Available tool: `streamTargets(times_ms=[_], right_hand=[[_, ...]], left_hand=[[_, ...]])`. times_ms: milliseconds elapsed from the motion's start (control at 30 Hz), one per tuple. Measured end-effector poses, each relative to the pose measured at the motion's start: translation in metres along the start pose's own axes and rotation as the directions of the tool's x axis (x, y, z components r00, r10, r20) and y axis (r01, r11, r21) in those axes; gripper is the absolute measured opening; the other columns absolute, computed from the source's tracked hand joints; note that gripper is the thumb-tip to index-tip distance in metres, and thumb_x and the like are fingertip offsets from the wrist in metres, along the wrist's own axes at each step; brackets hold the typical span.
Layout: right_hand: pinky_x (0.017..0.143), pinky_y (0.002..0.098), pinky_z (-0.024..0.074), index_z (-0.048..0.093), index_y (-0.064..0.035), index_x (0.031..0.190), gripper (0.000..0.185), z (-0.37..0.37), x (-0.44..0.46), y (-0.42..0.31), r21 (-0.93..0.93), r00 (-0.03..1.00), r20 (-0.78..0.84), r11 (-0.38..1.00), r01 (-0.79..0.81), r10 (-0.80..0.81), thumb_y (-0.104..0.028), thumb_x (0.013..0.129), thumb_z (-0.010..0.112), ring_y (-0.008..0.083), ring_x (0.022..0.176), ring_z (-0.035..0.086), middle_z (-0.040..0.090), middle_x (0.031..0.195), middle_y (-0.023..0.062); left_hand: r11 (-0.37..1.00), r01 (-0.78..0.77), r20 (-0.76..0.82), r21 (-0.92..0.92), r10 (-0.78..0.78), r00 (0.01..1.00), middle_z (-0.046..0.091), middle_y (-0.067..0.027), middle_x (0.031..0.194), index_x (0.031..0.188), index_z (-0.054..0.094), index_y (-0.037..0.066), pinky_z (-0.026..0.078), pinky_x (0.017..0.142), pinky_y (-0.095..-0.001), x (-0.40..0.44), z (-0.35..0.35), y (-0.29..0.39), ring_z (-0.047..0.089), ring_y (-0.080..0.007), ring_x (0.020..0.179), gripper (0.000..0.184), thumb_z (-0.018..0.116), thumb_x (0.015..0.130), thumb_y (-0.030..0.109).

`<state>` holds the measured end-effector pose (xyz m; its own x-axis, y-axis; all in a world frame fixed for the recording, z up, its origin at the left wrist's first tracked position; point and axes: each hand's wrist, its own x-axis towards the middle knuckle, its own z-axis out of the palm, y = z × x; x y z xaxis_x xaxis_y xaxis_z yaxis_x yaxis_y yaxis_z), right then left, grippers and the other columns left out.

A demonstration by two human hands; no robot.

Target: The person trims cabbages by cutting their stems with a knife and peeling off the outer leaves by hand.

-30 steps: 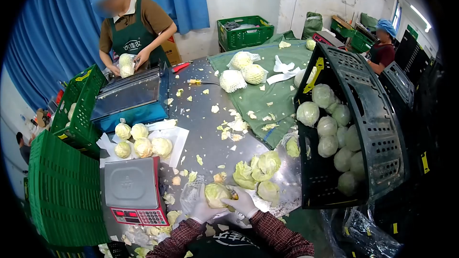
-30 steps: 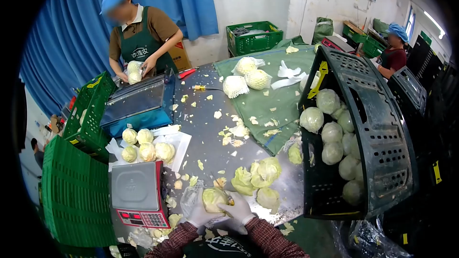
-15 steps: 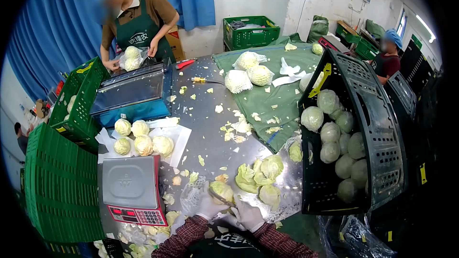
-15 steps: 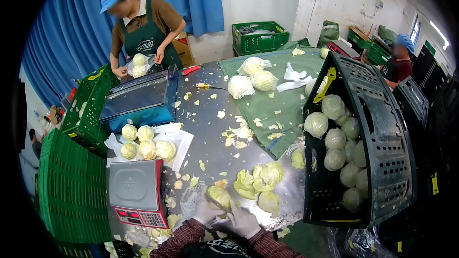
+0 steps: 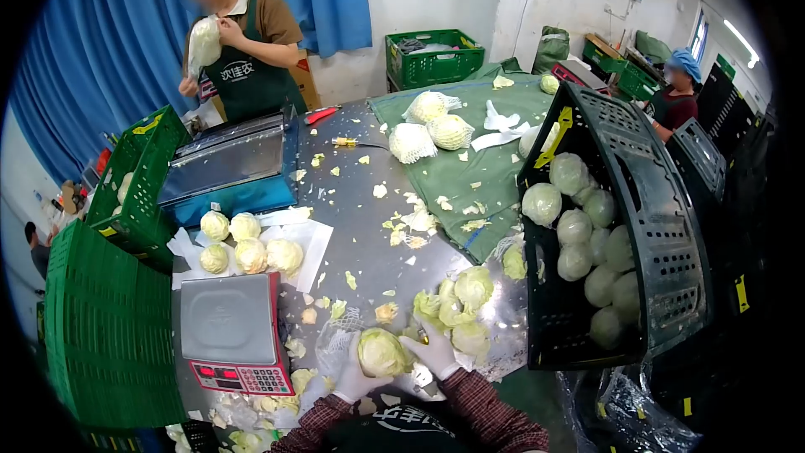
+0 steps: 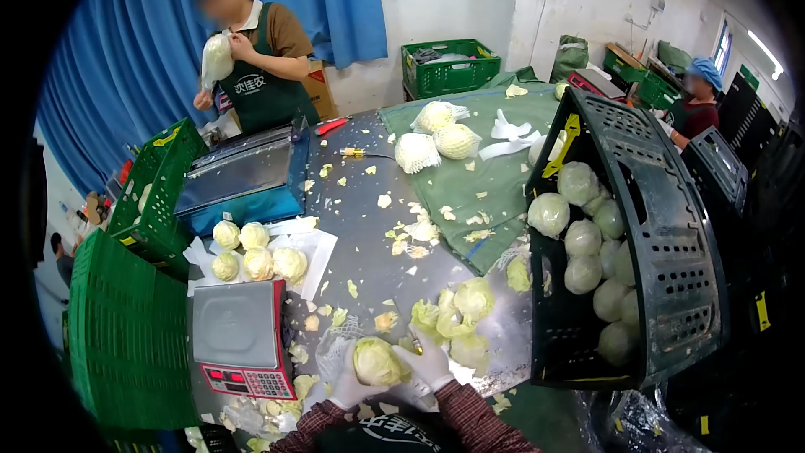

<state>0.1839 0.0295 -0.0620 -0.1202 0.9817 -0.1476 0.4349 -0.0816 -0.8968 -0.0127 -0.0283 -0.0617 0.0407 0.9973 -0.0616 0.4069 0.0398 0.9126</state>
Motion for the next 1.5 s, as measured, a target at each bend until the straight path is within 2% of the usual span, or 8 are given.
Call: streamTargets(times_ms=[133, 267, 800, 967, 1100, 1333, 1400, 1500], right_hand=[[0.095, 0.0342, 0.0443, 0.048, -0.0082, 0.132, 0.064, 0.02, -0.007, 0.026, 0.033, 0.976, 0.211, 0.998, 0.049, -0.055, -0.034, 0.077, 0.069, 0.0309, 0.115, 0.054, 0.053, 0.126, 0.0172], [0.082, 0.0399, 0.0478, 0.055, -0.0083, 0.118, 0.049, 0.018, -0.007, 0.004, -0.118, 0.983, 0.078, 0.978, 0.174, -0.166, -0.019, 0.072, 0.066, 0.0358, 0.095, 0.058, 0.051, 0.112, 0.0171], [0.069, 0.0402, 0.052, 0.06, -0.0124, 0.114, 0.042, 0.014, 0.0, -0.011, -0.318, 0.95, 0.188, 0.899, 0.301, -0.251, -0.028, 0.075, 0.063, 0.032, 0.076, 0.064, 0.066, 0.086, 0.0146], [0.065, 0.0413, 0.0517, 0.06, -0.0104, 0.11, 0.039, -0.032, 0.02, 0.008, -0.503, 0.999, 0.048, 0.864, 0.024, 0.001, -0.029, 0.076, 0.065, 0.031, 0.078, 0.064, 0.065, 0.091, 0.0147], [0.075, 0.0376, 0.0506, 0.054, -0.0106, 0.124, 0.06, -0.02, -0.012, -0.029, -0.352, 0.986, 0.048, 0.921, 0.166, -0.16, -0.042, 0.075, 0.069, 0.03, 0.09, 0.062, 0.056, 0.114, 0.0147], [0.091, 0.0324, 0.0459, 0.044, -0.0059, 0.136, 0.088, 0.003, 0.005, 0.001, -0.09, 0.973, 0.229, 0.996, -0.002, 0.023, -0.056, 0.07, 0.072, 0.0286, 0.104, 0.06, 0.059, 0.117, 0.0198], [0.092, 0.0333, 0.0453, 0.044, -0.0038, 0.136, 0.09, -0.001, 0.012, -0.005, -0.058, 0.969, 0.24, 0.998, -0.037, 0.05, -0.056, 0.069, 0.073, 0.0295, 0.107, 0.059, 0.061, 0.116, 0.0207], [0.092, 0.0336, 0.0451, 0.047, -0.0052, 0.133, 0.083, 0.007, 0.018, -0.012, -0.142, 0.967, 0.253, 0.989, 0.029, 0.008, -0.052, 0.071, 0.074, 0.0301, 0.108, 0.059, 0.061, 0.117, 0.0196]], left_hand=[[0.853, 0.14, -0.02, -0.503, -0.174, 0.985, 0.045, -0.0176, 0.126, 0.134, 0.029, -0.001, 0.038, 0.103, -0.0376, -0.008, 0.001, -0.016, 0.046, -0.0261, 0.121, 0.099, 0.089, 0.058, 0.019], [0.975, 0.208, -0.195, 0.081, -0.189, 0.962, 0.056, -0.0179, 0.116, 0.126, 0.036, -0.001, 0.046, 0.094, -0.0325, -0.001, 0.0, -0.018, 0.057, -0.0232, 0.107, 0.086, 0.088, 0.062, 0.026], [0.977, 0.125, 0.063, -0.174, -0.115, 0.991, 0.056, -0.015, 0.12, 0.132, 0.039, 0.001, 0.049, 0.092, -0.0341, -0.013, -0.024, -0.011, 0.056, -0.0215, 0.11, 0.083, 0.085, 0.064, 0.012], [-0.066, 0.315, 0.321, -0.947, -0.235, 0.917, 0.043, -0.0125, 0.139, 0.141, 0.035, 0.013, 0.039, 0.1, -0.0555, -0.012, 0.014, -0.012, 0.043, -0.0338, 0.127, 0.071, 0.04, 0.091, 0.062], [-0.084, 0.367, 0.376, -0.926, -0.272, 0.886, 0.039, -0.0119, 0.142, 0.141, 0.034, 0.015, 0.035, 0.103, -0.0567, -0.005, 0.026, -0.016, 0.038, -0.0323, 0.13, 0.081, 0.022, 0.087, 0.074], [0.477, 0.787, 0.598, -0.391, -0.518, 0.611, 0.054, -0.0175, 0.127, 0.133, 0.042, 0.002, 0.047, 0.093, -0.039, -0.01, -0.042, 0.008, 0.056, -0.029, 0.113, 0.076, 0.056, 0.085, 0.059], [0.792, 0.495, 0.118, 0.357, -0.564, 0.818, 0.06, -0.0163, 0.115, 0.136, 0.035, -0.003, 0.043, 0.098, -0.0396, 0.0, -0.063, 0.023, 0.056, -0.0285, 0.111, 0.093, 0.078, 0.071, 0.046], [0.878, -0.037, -0.041, 0.477, 0.064, 0.997, 0.051, -0.0225, 0.119, 0.139, 0.026, -0.005, 0.041, 0.099, -0.0407, 0.023, -0.037, 0.013, 0.051, -0.0339, 0.113, 0.113, 0.087, 0.056, 0.038]])
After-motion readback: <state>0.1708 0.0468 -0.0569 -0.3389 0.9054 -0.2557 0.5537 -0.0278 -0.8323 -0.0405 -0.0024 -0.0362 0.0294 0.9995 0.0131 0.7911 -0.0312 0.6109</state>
